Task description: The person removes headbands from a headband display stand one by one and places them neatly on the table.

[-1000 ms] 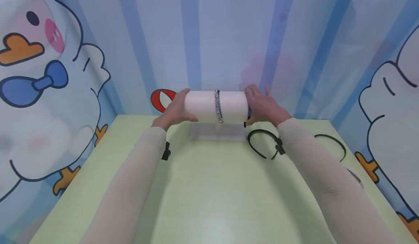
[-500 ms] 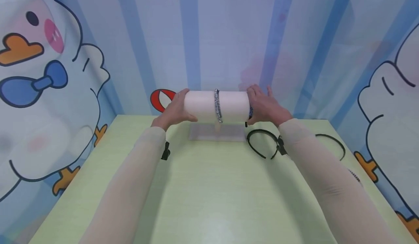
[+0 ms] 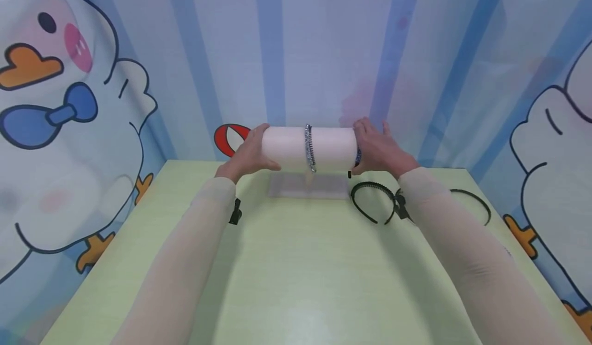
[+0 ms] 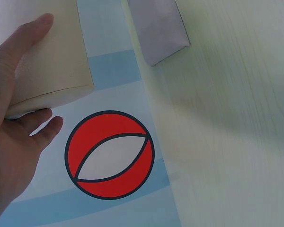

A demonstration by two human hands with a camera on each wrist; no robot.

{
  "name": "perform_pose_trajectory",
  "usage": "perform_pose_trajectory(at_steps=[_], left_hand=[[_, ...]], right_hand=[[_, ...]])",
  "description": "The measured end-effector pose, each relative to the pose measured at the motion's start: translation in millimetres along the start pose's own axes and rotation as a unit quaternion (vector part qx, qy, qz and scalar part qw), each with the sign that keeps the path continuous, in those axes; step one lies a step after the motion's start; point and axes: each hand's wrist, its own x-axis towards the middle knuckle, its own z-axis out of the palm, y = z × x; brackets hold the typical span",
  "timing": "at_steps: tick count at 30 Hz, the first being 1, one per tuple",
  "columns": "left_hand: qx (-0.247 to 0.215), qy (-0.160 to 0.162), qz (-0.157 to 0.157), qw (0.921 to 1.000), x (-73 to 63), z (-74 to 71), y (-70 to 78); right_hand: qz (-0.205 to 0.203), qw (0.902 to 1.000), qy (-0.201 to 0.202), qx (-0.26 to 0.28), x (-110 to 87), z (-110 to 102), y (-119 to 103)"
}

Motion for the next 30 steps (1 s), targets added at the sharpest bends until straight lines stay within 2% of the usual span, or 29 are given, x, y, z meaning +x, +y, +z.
perform_pose_trajectory(at_steps=[12,26,30], left_hand=[[0.000,0.001,0.005,1.0000,0.9,0.1,2.9],[0.001,-0.005,-0.001,1.0000,-0.5,-1.0,1.6],[0.007,-0.002,0.009,0.9999,0.0,-1.2,1.8]], right_hand=[[0.038,0.9989,-0.028,-0.002,-17.8,-5,18],[0.049,0.9978,-0.044,-0.008,-31.7,-10,21],[0.053,0.9976,-0.045,-0.010,-35.4,-10,23]])
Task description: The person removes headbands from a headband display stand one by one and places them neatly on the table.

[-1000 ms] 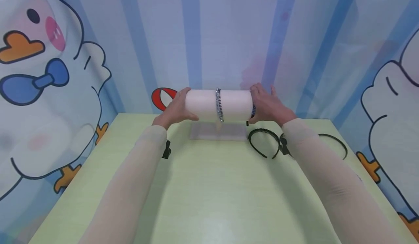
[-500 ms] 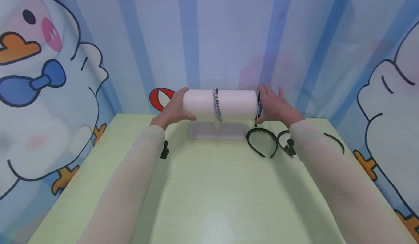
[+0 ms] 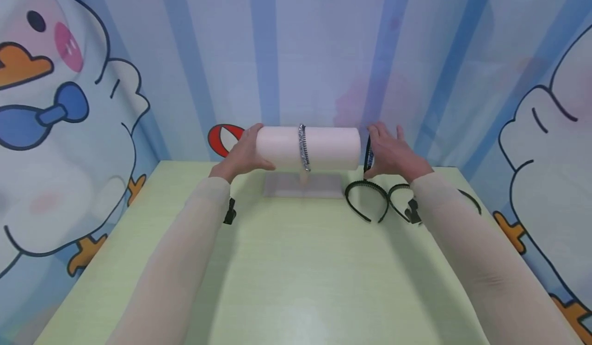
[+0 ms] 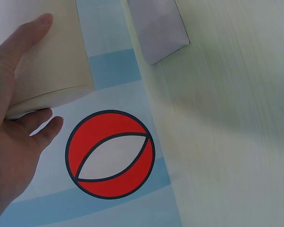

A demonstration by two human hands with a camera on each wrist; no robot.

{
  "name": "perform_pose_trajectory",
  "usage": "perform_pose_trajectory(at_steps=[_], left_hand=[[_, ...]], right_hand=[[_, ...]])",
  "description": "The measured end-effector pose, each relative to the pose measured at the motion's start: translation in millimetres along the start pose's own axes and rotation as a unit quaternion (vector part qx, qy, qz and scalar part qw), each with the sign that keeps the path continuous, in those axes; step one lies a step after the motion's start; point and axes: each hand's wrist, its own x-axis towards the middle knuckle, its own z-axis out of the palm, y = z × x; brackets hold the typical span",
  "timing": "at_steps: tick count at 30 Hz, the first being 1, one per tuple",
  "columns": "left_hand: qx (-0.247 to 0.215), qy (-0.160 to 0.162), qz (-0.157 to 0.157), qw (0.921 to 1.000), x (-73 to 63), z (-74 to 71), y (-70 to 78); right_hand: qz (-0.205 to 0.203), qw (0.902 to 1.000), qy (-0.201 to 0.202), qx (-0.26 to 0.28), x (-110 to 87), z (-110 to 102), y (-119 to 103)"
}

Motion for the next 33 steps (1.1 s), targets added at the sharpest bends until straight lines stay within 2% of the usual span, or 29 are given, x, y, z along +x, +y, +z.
perform_pose_trajectory(at_steps=[11,19,33], left_hand=[[0.009,0.000,0.000,1.0000,-0.5,0.2,0.9],[0.005,-0.001,-0.002,1.0000,-0.9,0.2,2.4],[0.002,-0.003,-0.002,1.0000,-0.8,1.2,2.4]], right_hand=[[0.012,0.9994,-0.028,-0.014,-11.0,5,0],[0.015,0.9988,-0.032,-0.033,-22.5,3,-1],[0.016,0.9970,-0.047,-0.059,-57.8,4,2]])
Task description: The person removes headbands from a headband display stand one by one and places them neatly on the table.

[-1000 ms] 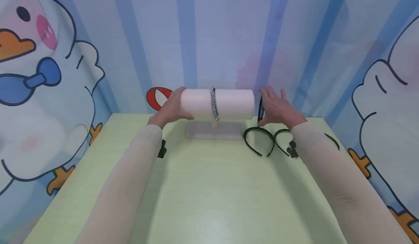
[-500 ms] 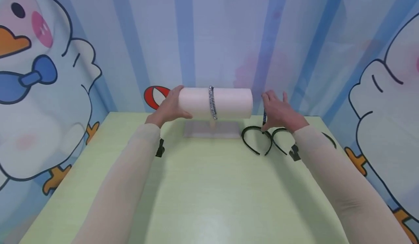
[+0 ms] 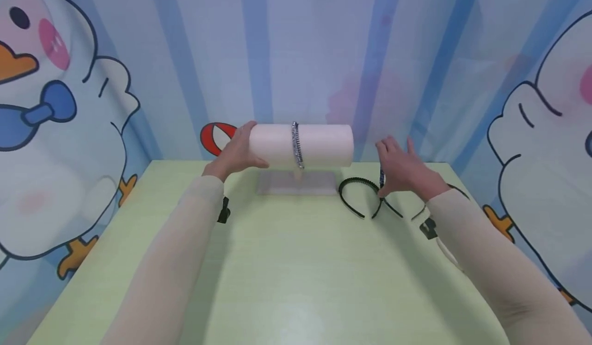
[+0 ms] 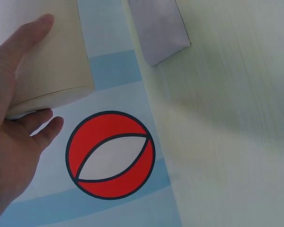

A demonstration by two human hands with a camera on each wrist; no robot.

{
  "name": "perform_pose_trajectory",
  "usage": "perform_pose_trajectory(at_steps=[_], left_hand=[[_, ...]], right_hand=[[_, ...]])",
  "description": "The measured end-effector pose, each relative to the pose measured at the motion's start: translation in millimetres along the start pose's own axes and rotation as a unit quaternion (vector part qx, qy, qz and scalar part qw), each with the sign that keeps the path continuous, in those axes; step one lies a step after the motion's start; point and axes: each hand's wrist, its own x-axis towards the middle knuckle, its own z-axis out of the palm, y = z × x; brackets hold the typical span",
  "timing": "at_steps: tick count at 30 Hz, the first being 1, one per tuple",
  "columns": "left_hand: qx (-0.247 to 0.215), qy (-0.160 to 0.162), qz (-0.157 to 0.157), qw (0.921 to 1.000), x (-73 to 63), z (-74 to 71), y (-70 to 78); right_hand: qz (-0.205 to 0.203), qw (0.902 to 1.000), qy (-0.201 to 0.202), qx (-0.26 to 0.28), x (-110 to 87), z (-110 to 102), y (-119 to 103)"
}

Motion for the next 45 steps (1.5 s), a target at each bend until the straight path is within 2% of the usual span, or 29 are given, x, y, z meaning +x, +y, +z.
perform_pose_trajectory(at_steps=[8,14,20,25,31,35,38,45], left_hand=[[-0.001,0.000,0.003,1.0000,-0.3,-1.3,-3.7],[-0.008,-0.001,-0.003,1.0000,-1.4,-1.5,-4.5],[-0.005,-0.007,-0.003,1.0000,-0.8,-0.7,-4.7],[-0.002,-0.002,0.002,1.0000,0.0,-1.2,-4.7],[-0.009,-0.011,0.004,0.9999,-0.5,0.1,-4.1],[-0.008,-0.004,0.004,1.0000,-0.6,-1.4,-2.4],[-0.009,0.000,0.001,1.0000,-1.0,-2.7,-0.5],[-0.011,-0.007,-0.002,0.9999,-1.6,-2.0,0.8]], right_hand=[[-0.015,0.9992,-0.016,-0.032,-19.5,3,-5],[-0.011,0.9964,-0.063,-0.056,-34.0,6,-13],[-0.007,0.9934,-0.104,-0.048,-49.1,18,-21],[-0.006,0.9917,-0.116,-0.055,-56.4,29,-24],[-0.011,0.9888,-0.135,-0.063,-63.6,44,-23],[-0.013,0.9894,-0.127,-0.070,-65.4,47,-22],[-0.011,0.9897,-0.127,-0.064,-65.8,47,-22],[0.013,0.9847,-0.174,0.000,-67.1,54,-21]])
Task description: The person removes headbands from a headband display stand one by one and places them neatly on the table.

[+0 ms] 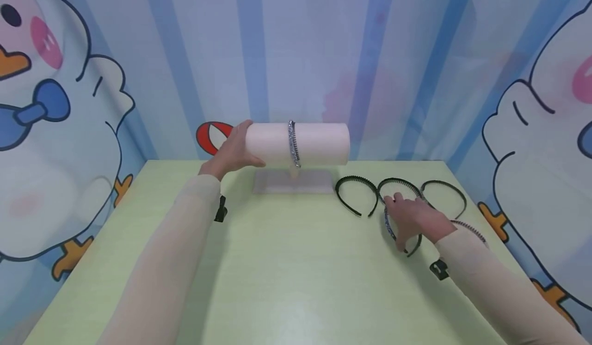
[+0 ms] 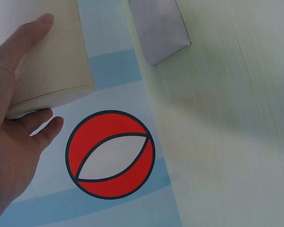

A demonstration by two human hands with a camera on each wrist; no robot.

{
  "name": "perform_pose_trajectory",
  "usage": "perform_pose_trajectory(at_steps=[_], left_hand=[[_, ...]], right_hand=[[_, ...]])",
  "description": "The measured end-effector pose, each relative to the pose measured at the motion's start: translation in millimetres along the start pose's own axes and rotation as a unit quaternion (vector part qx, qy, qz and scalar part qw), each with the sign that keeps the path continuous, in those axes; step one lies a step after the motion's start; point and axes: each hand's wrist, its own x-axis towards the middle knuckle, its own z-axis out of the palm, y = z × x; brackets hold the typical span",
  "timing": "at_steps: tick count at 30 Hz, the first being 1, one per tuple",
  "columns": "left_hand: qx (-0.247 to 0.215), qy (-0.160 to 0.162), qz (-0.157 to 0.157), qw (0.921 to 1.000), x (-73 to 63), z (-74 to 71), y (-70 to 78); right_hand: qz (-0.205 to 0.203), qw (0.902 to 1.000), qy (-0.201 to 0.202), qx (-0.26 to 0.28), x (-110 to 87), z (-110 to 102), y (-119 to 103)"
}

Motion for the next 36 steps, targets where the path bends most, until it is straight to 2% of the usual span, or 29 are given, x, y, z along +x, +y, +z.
perform_pose_trajectory(at_steps=[10,18,36], left_hand=[[0.001,0.002,0.004,1.0000,0.7,-0.6,0.0],[0.002,0.005,0.006,1.0000,2.6,-0.2,0.6],[0.000,0.004,0.003,1.0000,0.1,1.5,0.9]], right_hand=[[0.005,0.9998,-0.012,0.017,2.0,8,6],[0.016,0.9981,-0.047,0.038,2.8,13,9],[0.011,0.9973,-0.065,0.034,5.7,21,7]])
